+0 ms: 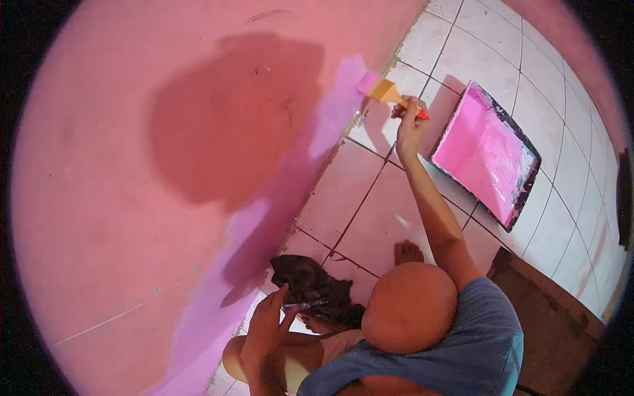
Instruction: The person uses a brush to apply pink paint to the edge of a wall and then wipes the floor tiles with a cloth.
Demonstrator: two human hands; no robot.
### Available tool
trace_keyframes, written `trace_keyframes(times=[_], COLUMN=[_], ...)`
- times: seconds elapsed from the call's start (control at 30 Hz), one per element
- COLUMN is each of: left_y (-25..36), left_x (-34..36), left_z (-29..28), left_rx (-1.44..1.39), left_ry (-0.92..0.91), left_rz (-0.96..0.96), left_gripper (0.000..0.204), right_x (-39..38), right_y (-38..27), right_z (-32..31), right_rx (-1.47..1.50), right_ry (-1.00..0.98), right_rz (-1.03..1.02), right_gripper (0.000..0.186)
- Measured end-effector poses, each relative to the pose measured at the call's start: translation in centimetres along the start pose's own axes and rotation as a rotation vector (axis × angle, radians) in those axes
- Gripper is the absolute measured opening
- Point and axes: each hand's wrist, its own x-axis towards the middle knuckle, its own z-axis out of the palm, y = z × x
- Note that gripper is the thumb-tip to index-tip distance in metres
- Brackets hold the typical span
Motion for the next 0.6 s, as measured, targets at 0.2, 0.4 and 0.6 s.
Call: trace_keyframes(times=[0.2, 0.4, 0.6], left_y=[0.1, 0.3, 0.1], left_x=[0.0, 0.2, 0.4], left_z=[-0.4, -0.5, -0.4], left_rx=[-0.027, -0.027, -0.066], left_ry=[0.018, 0.009, 0.012], left_rz=[-0.045, -0.026, -0.025], left_gripper=[0.054, 0.053, 0.055], right_x=[0.7, 2.4, 2.6], right_y=[-8.1, -5.7, 3.5], right_z=[4.6, 4.1, 0.4], right_rx=[-0.043, 0.351, 0.014], right_ry=[-0.142, -0.014, 0.080], right_rz=[-0.229, -0.037, -0.024], right_gripper=[0.032, 0.027, 0.028])
